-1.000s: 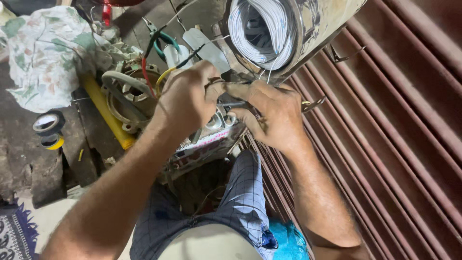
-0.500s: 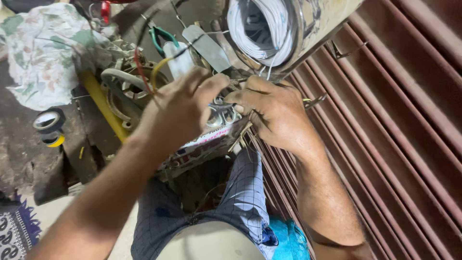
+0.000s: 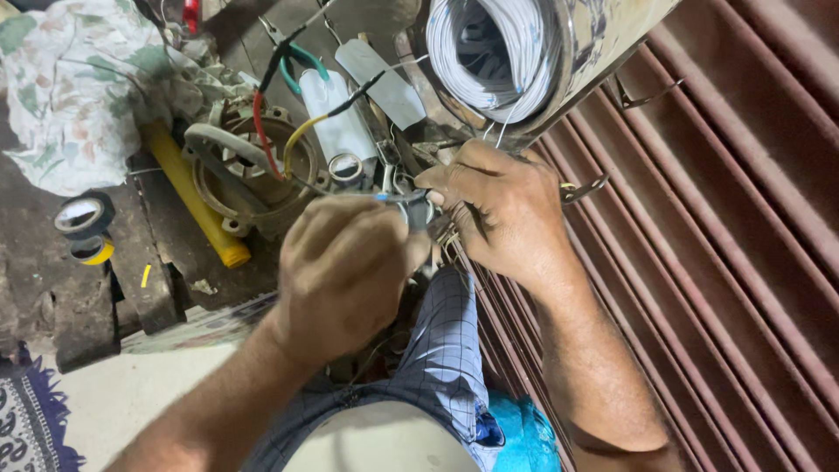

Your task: The person strips wire insulation, twists exposed conductors, and wraps the connections with electrical tape. They also slide a yellow plastic tube over a wire and continue taping the joint.

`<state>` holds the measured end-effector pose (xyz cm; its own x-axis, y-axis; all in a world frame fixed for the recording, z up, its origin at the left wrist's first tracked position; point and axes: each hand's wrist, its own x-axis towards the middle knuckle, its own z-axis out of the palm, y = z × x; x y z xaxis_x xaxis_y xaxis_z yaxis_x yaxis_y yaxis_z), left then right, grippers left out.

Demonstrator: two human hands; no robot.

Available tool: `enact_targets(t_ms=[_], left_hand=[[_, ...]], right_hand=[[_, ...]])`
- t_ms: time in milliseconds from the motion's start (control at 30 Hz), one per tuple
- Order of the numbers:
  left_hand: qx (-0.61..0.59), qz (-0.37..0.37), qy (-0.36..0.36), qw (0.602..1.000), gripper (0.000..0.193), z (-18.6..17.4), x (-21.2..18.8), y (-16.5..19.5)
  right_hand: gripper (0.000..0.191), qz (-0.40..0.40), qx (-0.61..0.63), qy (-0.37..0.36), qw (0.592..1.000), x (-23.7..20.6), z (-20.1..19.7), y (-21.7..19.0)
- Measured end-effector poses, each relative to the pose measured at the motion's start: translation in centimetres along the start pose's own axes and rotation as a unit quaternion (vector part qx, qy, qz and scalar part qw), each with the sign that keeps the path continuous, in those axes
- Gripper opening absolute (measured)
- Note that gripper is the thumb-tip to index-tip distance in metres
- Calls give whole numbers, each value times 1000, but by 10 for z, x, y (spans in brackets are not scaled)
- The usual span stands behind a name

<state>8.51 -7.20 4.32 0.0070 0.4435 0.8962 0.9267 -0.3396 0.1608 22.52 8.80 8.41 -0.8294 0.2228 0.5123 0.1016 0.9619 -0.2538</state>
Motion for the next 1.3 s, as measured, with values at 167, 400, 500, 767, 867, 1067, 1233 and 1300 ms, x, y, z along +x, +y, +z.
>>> enact_targets(t_ms=[167,400,500,767,867,1067,1233,1300], left_hand=[[-4,-236,-131,963,18,22,32,-39],[-21,-303,-219,927,23,30,32,-55],[-63,-377,-280,881,24,21,43,-54],[-23,-64,-276,959,63,-19,24,-51],[125,-58,-302,943,71,-4,10,-55],[86,39,-47,994,38,-3,-22,-50],[85,41,4,995,18,-2,-27,-35],[77,33,3,997,20,-4,-27,-25]], right_hand=[[37,-41,-20,-4,999,-2,-1,0],[29,-19,-62,59,996,-9,24,-5],[33,-9,-26,52,998,-8,27,-6],[36,18,77,-45,996,-4,10,-7],[22,-30,170,-15,985,1,9,-10],[13,58,149,-42,986,4,7,-16],[12,26,155,-1,988,2,13,-16],[13,26,144,9,989,1,16,-16]])
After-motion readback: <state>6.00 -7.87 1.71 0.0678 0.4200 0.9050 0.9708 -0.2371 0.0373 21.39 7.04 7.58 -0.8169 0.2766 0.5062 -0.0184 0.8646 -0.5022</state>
